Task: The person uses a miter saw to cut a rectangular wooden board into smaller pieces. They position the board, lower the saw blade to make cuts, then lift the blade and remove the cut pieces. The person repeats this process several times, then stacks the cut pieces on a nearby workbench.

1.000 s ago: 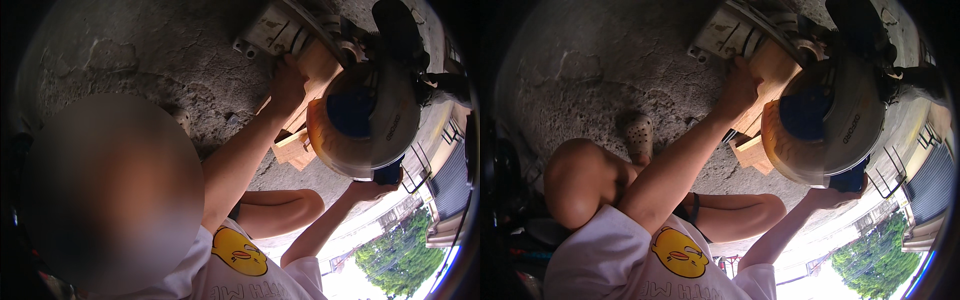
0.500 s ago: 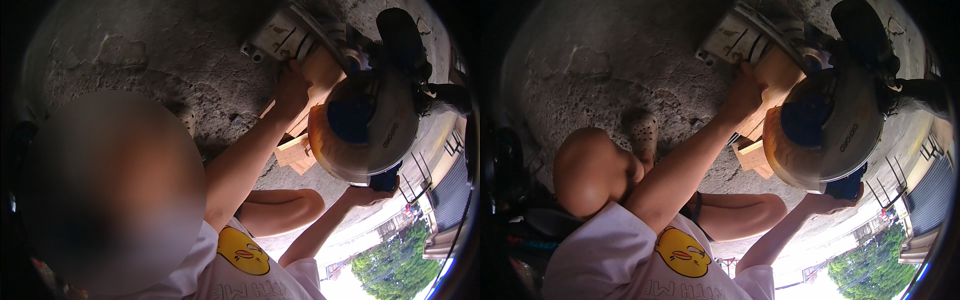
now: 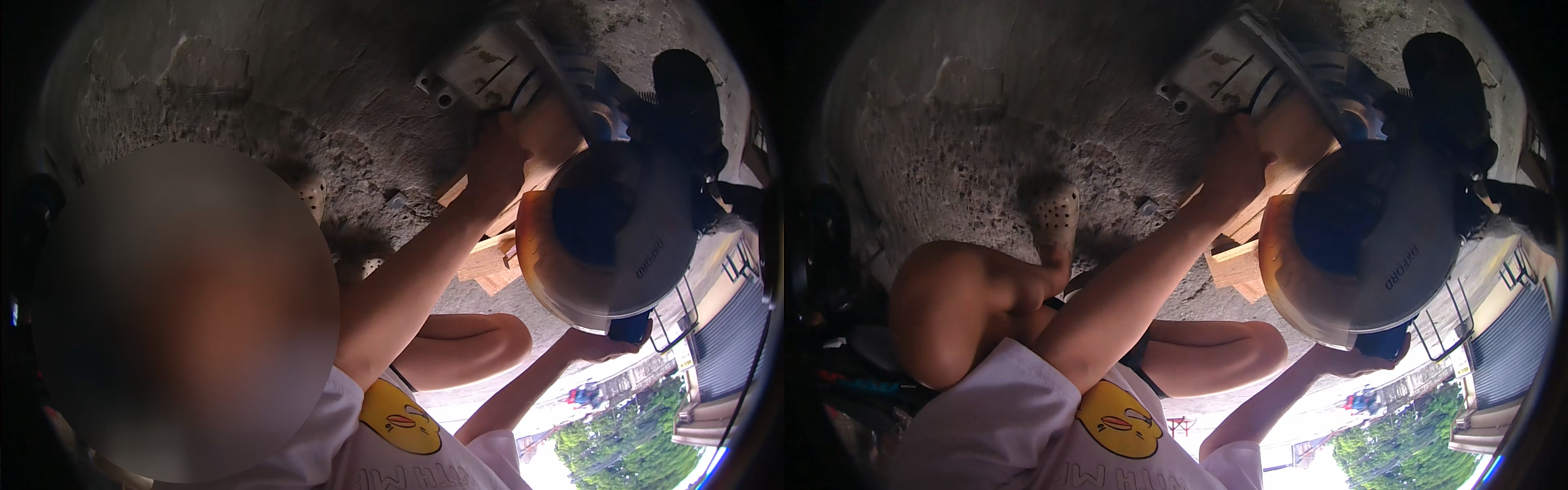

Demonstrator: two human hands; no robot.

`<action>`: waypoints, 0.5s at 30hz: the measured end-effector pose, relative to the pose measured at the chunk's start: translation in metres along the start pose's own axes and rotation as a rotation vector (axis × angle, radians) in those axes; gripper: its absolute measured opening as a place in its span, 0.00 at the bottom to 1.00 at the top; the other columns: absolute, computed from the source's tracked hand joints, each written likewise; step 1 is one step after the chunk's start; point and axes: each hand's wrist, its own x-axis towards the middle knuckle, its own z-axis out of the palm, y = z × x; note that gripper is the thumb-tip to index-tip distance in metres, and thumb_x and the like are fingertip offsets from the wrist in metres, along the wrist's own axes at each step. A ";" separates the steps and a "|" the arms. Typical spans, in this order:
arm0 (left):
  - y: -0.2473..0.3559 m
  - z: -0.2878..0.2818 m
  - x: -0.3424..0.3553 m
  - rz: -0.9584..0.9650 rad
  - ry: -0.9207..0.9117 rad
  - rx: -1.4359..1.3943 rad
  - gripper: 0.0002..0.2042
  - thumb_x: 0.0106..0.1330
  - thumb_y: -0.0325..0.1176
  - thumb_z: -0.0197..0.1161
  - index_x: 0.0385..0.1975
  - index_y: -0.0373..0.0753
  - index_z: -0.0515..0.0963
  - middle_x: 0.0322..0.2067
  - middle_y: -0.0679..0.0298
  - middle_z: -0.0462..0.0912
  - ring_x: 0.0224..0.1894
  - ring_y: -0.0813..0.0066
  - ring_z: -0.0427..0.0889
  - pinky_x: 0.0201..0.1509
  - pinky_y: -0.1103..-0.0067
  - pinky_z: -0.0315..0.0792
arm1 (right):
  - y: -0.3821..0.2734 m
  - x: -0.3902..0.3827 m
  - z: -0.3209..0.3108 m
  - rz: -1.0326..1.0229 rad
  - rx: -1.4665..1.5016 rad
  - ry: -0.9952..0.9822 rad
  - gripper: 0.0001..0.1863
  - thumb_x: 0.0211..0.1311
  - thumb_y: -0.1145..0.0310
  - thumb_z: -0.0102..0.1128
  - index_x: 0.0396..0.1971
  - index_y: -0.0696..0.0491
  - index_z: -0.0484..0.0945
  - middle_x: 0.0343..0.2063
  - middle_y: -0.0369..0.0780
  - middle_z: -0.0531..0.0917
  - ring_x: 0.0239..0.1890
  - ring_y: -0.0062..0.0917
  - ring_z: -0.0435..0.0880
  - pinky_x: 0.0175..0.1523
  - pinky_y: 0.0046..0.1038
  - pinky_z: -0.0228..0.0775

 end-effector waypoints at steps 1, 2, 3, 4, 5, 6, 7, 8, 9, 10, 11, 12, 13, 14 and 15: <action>0.003 -0.003 0.001 -0.025 -0.010 -0.012 0.23 0.58 0.32 0.68 0.46 0.28 0.63 0.45 0.43 0.70 0.47 0.47 0.74 0.50 0.62 0.69 | 0.002 0.000 0.000 -0.011 -0.004 -0.013 0.37 0.72 0.41 0.14 0.56 0.50 0.70 0.51 0.42 0.74 0.52 0.30 0.76 0.54 0.30 0.78; 0.003 -0.003 0.002 -0.037 -0.015 -0.019 0.23 0.58 0.32 0.68 0.46 0.28 0.63 0.45 0.44 0.70 0.48 0.47 0.74 0.50 0.62 0.69 | 0.005 0.001 -0.001 -0.023 -0.007 -0.025 0.37 0.72 0.41 0.14 0.56 0.50 0.70 0.51 0.42 0.74 0.52 0.30 0.76 0.54 0.30 0.78; 0.003 -0.004 0.002 -0.050 -0.020 -0.026 0.23 0.59 0.32 0.68 0.46 0.28 0.63 0.45 0.44 0.70 0.48 0.47 0.74 0.50 0.62 0.69 | 0.007 0.001 -0.001 -0.036 -0.010 -0.039 0.37 0.72 0.41 0.14 0.56 0.49 0.69 0.51 0.42 0.74 0.53 0.30 0.76 0.54 0.29 0.78; 0.002 -0.004 0.003 -0.063 -0.024 -0.034 0.24 0.59 0.32 0.68 0.47 0.28 0.63 0.45 0.44 0.71 0.48 0.47 0.74 0.50 0.62 0.69 | 0.007 0.001 -0.001 -0.049 -0.028 -0.052 0.36 0.72 0.41 0.13 0.56 0.48 0.69 0.51 0.42 0.74 0.53 0.30 0.76 0.55 0.29 0.78; 0.001 -0.005 0.003 -0.062 -0.015 -0.039 0.24 0.59 0.32 0.68 0.47 0.28 0.63 0.45 0.44 0.71 0.48 0.47 0.75 0.50 0.62 0.70 | 0.005 0.000 0.000 -0.037 -0.013 -0.047 0.35 0.73 0.42 0.13 0.56 0.48 0.70 0.51 0.41 0.74 0.53 0.30 0.76 0.56 0.30 0.77; 0.002 -0.006 0.002 -0.058 -0.010 -0.045 0.24 0.59 0.32 0.68 0.47 0.28 0.63 0.44 0.44 0.71 0.48 0.47 0.75 0.51 0.62 0.70 | 0.002 -0.002 0.002 -0.025 0.000 -0.037 0.35 0.74 0.43 0.13 0.55 0.48 0.70 0.51 0.41 0.74 0.53 0.30 0.75 0.56 0.31 0.75; 0.003 -0.007 0.002 -0.054 -0.004 -0.052 0.24 0.59 0.32 0.68 0.47 0.28 0.63 0.44 0.44 0.71 0.47 0.47 0.75 0.51 0.63 0.70 | -0.001 -0.003 0.003 -0.013 0.014 -0.028 0.34 0.74 0.44 0.13 0.54 0.47 0.71 0.51 0.41 0.74 0.53 0.31 0.75 0.57 0.32 0.73; 0.003 -0.009 0.002 -0.047 -0.009 -0.047 0.24 0.59 0.33 0.68 0.47 0.29 0.63 0.44 0.43 0.71 0.48 0.47 0.75 0.50 0.62 0.70 | -0.001 -0.005 0.004 -0.025 0.059 -0.025 0.34 0.74 0.43 0.16 0.55 0.48 0.70 0.51 0.41 0.75 0.53 0.32 0.76 0.58 0.31 0.75; 0.003 -0.010 0.002 -0.044 -0.012 -0.042 0.24 0.59 0.33 0.68 0.47 0.29 0.62 0.45 0.43 0.71 0.48 0.47 0.75 0.50 0.62 0.71 | -0.001 -0.005 0.003 -0.030 -0.003 -0.029 0.34 0.74 0.43 0.15 0.55 0.48 0.70 0.51 0.41 0.74 0.53 0.30 0.76 0.58 0.31 0.76; 0.003 -0.011 0.002 -0.040 -0.016 -0.038 0.24 0.59 0.33 0.68 0.47 0.29 0.62 0.45 0.43 0.71 0.48 0.47 0.75 0.50 0.62 0.71 | -0.001 -0.004 0.001 -0.035 -0.066 -0.031 0.34 0.73 0.43 0.14 0.55 0.48 0.70 0.51 0.41 0.74 0.53 0.28 0.76 0.58 0.30 0.76; 0.003 -0.012 0.001 -0.058 -0.033 -0.056 0.24 0.59 0.34 0.68 0.48 0.30 0.62 0.46 0.43 0.71 0.49 0.47 0.75 0.50 0.62 0.71 | 0.000 -0.004 0.000 -0.041 -0.128 -0.033 0.35 0.73 0.42 0.14 0.55 0.47 0.69 0.51 0.41 0.74 0.53 0.27 0.76 0.58 0.29 0.77; 0.003 -0.012 0.001 -0.073 -0.052 -0.073 0.25 0.59 0.34 0.68 0.48 0.30 0.62 0.46 0.43 0.71 0.49 0.47 0.75 0.50 0.62 0.71 | 0.003 -0.005 0.002 -0.016 0.020 -0.035 0.34 0.73 0.43 0.15 0.55 0.48 0.70 0.51 0.41 0.74 0.54 0.27 0.76 0.59 0.29 0.76; 0.002 -0.012 0.001 -0.088 -0.071 -0.091 0.25 0.59 0.34 0.67 0.48 0.30 0.61 0.47 0.43 0.71 0.50 0.47 0.75 0.49 0.62 0.72 | 0.003 -0.005 0.002 0.001 0.069 -0.038 0.34 0.73 0.43 0.15 0.55 0.48 0.70 0.51 0.40 0.75 0.54 0.27 0.76 0.59 0.29 0.76; 0.002 -0.013 0.001 -0.080 -0.063 -0.101 0.25 0.60 0.35 0.67 0.48 0.30 0.61 0.47 0.43 0.70 0.50 0.47 0.75 0.49 0.62 0.72 | 0.002 -0.005 0.003 0.018 0.118 -0.039 0.34 0.73 0.43 0.16 0.54 0.48 0.70 0.50 0.40 0.75 0.54 0.27 0.76 0.59 0.29 0.75; 0.001 -0.013 0.002 -0.073 -0.055 -0.110 0.25 0.60 0.35 0.67 0.48 0.30 0.61 0.47 0.43 0.70 0.50 0.47 0.75 0.49 0.62 0.72 | 0.001 -0.005 0.005 0.037 0.168 -0.041 0.34 0.74 0.43 0.16 0.54 0.48 0.71 0.50 0.40 0.75 0.54 0.27 0.76 0.60 0.29 0.75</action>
